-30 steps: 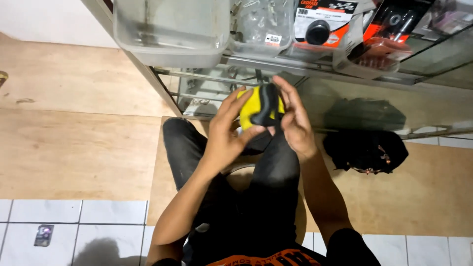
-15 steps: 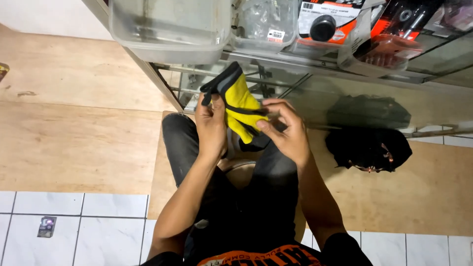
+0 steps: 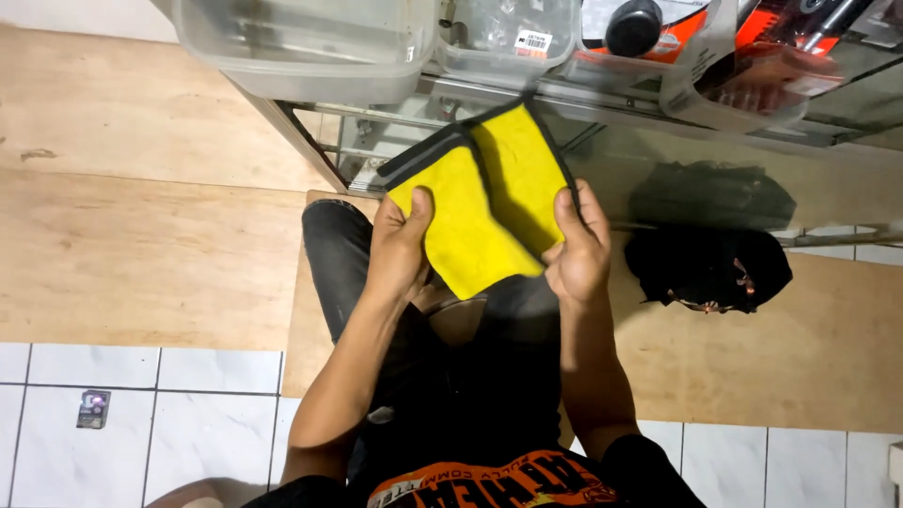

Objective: The person organizes motorcycle parts by wiping a metal rod clean with a cloth, placing it into a plastic container, then adding several packaged parts to the container. The person then wipes the container clean with the same cloth before placing the container and remaining packaged parts onto a shelf.

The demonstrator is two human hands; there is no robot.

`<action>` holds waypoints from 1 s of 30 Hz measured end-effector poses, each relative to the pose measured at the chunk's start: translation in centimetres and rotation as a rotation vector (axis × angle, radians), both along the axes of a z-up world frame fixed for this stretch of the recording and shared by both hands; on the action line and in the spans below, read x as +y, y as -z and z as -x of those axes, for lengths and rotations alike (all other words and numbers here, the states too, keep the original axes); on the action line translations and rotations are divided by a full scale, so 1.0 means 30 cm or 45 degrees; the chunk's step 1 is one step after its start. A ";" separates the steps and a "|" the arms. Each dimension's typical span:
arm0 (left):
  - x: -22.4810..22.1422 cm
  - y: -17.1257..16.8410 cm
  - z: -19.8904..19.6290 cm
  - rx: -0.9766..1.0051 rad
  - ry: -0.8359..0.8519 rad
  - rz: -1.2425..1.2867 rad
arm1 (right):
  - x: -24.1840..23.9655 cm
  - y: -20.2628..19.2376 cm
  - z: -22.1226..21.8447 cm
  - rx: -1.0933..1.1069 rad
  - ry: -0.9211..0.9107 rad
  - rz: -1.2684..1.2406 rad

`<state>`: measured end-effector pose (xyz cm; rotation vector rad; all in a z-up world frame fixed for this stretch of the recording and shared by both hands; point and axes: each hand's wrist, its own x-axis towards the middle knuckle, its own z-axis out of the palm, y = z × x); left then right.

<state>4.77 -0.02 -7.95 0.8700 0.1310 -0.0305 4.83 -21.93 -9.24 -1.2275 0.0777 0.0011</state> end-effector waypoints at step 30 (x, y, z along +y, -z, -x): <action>0.156 0.022 0.108 0.251 -0.085 0.123 | -0.098 -0.010 0.015 0.001 0.436 -0.192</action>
